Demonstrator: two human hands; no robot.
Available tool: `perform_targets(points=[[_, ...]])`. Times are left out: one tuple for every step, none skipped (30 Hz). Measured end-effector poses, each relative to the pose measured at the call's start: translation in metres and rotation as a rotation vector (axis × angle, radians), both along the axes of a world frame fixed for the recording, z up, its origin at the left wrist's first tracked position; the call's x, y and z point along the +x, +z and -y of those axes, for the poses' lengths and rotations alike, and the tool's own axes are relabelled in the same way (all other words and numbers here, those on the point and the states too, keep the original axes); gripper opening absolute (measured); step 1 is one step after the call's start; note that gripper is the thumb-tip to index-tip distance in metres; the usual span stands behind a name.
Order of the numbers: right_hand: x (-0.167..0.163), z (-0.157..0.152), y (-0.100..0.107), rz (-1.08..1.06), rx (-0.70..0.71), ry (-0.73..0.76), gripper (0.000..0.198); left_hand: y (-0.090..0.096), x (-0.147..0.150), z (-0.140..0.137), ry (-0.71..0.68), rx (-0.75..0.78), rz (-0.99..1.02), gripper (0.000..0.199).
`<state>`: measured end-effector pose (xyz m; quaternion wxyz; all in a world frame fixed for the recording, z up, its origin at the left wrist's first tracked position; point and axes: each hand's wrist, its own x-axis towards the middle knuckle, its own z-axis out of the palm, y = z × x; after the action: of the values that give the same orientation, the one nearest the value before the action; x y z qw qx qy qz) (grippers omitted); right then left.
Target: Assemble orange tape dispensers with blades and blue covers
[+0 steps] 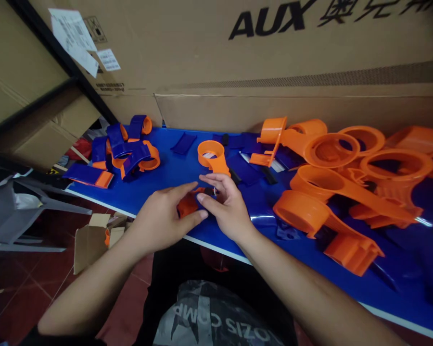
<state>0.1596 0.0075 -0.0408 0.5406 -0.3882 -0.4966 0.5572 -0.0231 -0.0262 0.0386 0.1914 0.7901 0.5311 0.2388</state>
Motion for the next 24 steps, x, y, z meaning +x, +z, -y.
perform_targets(points=[[0.001,0.001,0.002,-0.010,-0.009,0.006,0.046,0.002,-0.006,0.006,0.037,0.012,-0.039,0.072],[0.001,0.002,0.004,-0.019,-0.017,0.010,0.047,0.002,-0.012,0.011,0.081,0.022,-0.066,0.080],[0.002,0.003,0.005,-0.029,-0.024,0.011,0.049,0.002,-0.019,0.015,0.123,0.026,-0.078,0.084],[0.002,0.003,0.006,-0.045,-0.032,0.012,0.051,0.000,-0.024,0.018,0.156,0.020,-0.072,0.085],[0.002,0.004,0.006,-0.068,-0.048,0.022,0.054,-0.002,-0.029,0.021,0.177,0.004,-0.048,0.082],[0.002,0.004,0.007,-0.098,-0.072,0.043,0.057,-0.006,-0.033,0.023,0.186,-0.024,-0.006,0.078],[0.002,0.004,0.007,-0.134,-0.106,0.073,0.060,-0.010,-0.036,0.025,0.189,-0.064,0.050,0.071],[0.002,0.004,0.007,-0.171,-0.143,0.105,0.061,-0.013,-0.039,0.027,0.201,-0.102,0.117,0.064],[0.002,0.004,0.007,-0.205,-0.181,0.133,0.061,-0.015,-0.041,0.027,0.220,-0.134,0.184,0.058],[0.001,0.004,0.006,-0.232,-0.217,0.151,0.059,-0.017,-0.044,0.026,0.239,-0.154,0.243,0.054],[0.002,0.004,0.006,-0.252,-0.248,0.153,0.057,-0.016,-0.047,0.022,0.240,-0.176,0.290,0.052],[0.002,0.004,0.005,-0.271,-0.277,0.144,0.055,-0.014,-0.050,0.014,0.215,-0.202,0.327,0.053],[0.002,0.003,0.005,-0.288,-0.301,0.129,0.054,-0.011,-0.053,0.000,0.176,-0.221,0.356,0.055],[0.002,0.003,0.004,-0.304,-0.321,0.113,0.055,-0.008,-0.054,-0.018,0.120,-0.244,0.373,0.058],[0.002,0.003,0.003,-0.316,-0.336,0.101,0.057,-0.005,-0.053,-0.042,0.076,-0.251,0.393,0.061],[0.001,0.002,0.002,-0.323,-0.346,0.096,0.058,-0.003,-0.049,-0.070,0.119,-0.186,0.391,0.063],[0.001,0.002,0.001,-0.322,-0.352,0.098,0.059,-0.002,-0.043,-0.100,0.189,-0.106,0.306,0.064],[0.001,0.002,0.001,-0.315,-0.355,0.105,0.059,-0.001,-0.034,-0.129,0.270,-0.015,0.139,0.063],[0.000,0.002,0.000,-0.302,-0.356,0.114,0.058,-0.002,-0.023,-0.157,0.299,0.038,-0.062,0.065],[0.000,0.001,0.000,-0.284,-0.354,0.119,0.056,-0.003,-0.012,-0.181,0.300,0.063,-0.118,0.064],[0.000,0.001,0.000,-0.264,-0.348,0.119,0.053,-0.004,-0.001,-0.200,0.285,0.088,-0.146,0.060],[0.000,0.000,0.000,-0.244,-0.338,0.113,0.052,-0.004,0.009,-0.213,0.262,0.126,-0.175,0.052],[0.001,-0.001,0.000,-0.229,-0.327,0.107,0.051,-0.004,0.017,-0.222,0.226,0.178,-0.181,0.047],[0.001,-0.002,0.000,-0.224,-0.317,0.106,0.050,-0.003,0.024,-0.228,0.188,0.236,-0.190,0.044]])
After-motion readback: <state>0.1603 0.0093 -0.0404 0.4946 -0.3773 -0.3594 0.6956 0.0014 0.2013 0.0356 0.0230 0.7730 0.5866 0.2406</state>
